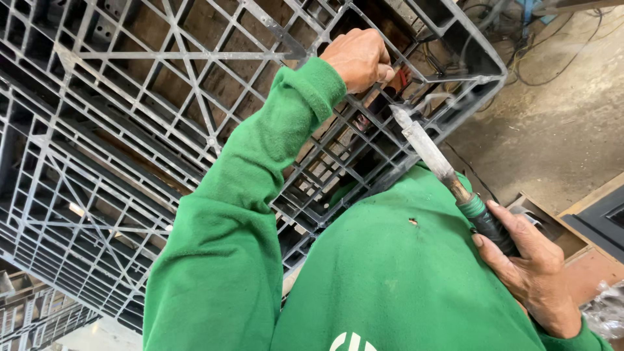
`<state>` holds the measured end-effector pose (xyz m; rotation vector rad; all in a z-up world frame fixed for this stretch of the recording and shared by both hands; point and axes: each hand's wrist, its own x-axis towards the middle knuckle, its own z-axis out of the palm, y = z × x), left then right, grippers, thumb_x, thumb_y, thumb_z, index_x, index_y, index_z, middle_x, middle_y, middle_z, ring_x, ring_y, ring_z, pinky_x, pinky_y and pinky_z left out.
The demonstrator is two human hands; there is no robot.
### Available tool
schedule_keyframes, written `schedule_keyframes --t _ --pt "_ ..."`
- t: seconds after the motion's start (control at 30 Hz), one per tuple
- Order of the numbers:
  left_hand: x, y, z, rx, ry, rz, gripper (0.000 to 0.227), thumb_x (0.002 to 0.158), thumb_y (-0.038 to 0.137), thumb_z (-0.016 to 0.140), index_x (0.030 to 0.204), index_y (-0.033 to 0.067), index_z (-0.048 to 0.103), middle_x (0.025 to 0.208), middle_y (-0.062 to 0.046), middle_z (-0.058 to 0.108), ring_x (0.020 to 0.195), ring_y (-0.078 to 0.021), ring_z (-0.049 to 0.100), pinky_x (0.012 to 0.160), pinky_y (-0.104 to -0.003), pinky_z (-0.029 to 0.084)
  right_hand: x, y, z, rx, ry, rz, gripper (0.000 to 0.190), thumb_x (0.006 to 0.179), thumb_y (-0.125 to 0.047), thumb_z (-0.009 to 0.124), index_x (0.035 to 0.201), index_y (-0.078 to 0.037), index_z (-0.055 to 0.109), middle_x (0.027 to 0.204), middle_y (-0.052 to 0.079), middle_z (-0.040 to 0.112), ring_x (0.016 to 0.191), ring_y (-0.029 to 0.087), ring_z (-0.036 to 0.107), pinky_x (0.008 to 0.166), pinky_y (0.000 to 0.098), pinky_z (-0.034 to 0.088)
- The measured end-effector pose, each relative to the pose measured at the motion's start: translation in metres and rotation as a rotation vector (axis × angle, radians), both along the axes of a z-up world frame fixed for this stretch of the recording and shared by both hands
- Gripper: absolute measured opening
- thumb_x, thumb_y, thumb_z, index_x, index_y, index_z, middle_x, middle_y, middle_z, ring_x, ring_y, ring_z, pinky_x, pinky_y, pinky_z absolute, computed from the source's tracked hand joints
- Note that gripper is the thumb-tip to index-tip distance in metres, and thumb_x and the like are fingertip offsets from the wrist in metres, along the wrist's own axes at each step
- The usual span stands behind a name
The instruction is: The person uses a hot air gun to melt and fuse sections of a black plastic crate. They repeatedly apply heat to specific joints and press the softened plastic together with their fingers to form a bond.
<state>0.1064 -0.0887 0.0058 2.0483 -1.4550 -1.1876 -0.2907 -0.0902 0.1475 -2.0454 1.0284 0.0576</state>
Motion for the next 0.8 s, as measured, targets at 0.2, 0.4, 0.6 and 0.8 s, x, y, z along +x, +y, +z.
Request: schedule_keyframes --t 0.2,0.4,0.6,0.8 --pt "0.004 -0.005 -0.002 0.124 0.001 -0.067 0.023 0.087 0.031 0.077 0.094 0.01 0.081 0.078 -0.015 0.073 0.076 -0.0314 0.072 0.077 -0.046 0.056 0.013 -0.017 -0.001 -0.008 -0.012 0.083 0.06 0.082 -0.012 0.081 0.138 -0.004 0.063 0.09 0.009 0.063 0.075 0.017 0.06 0.071 0.0304 0.05" --pt "0.006 -0.002 -0.005 0.027 -0.003 -0.087 0.024 0.085 0.031 0.078 0.088 0.0084 0.082 0.078 -0.017 0.072 0.078 -0.0347 0.07 0.079 -0.049 0.054 0.028 -0.032 -0.002 -0.057 0.023 0.221 0.064 0.079 -0.013 0.083 0.139 -0.005 0.062 0.088 0.011 0.062 0.072 0.023 0.062 0.065 0.0346 0.05" --pt "0.004 0.0 -0.011 0.186 0.035 -0.065 0.024 0.089 0.035 0.073 0.092 0.0123 0.08 0.073 -0.016 0.071 0.073 -0.0321 0.072 0.077 -0.046 0.056 0.039 -0.033 -0.008 -0.082 0.04 0.267 0.065 0.079 -0.015 0.083 0.14 -0.007 0.063 0.088 0.011 0.063 0.069 0.023 0.062 0.063 0.0368 0.05" --pt "0.005 0.001 -0.01 0.062 0.035 -0.089 0.024 0.088 0.034 0.076 0.085 0.0112 0.081 0.064 -0.015 0.068 0.063 -0.0299 0.068 0.067 -0.045 0.053 0.049 -0.036 -0.003 -0.095 0.068 0.303 0.065 0.079 -0.017 0.083 0.141 -0.007 0.062 0.095 0.012 0.066 0.072 0.025 0.065 0.063 0.0371 0.051"
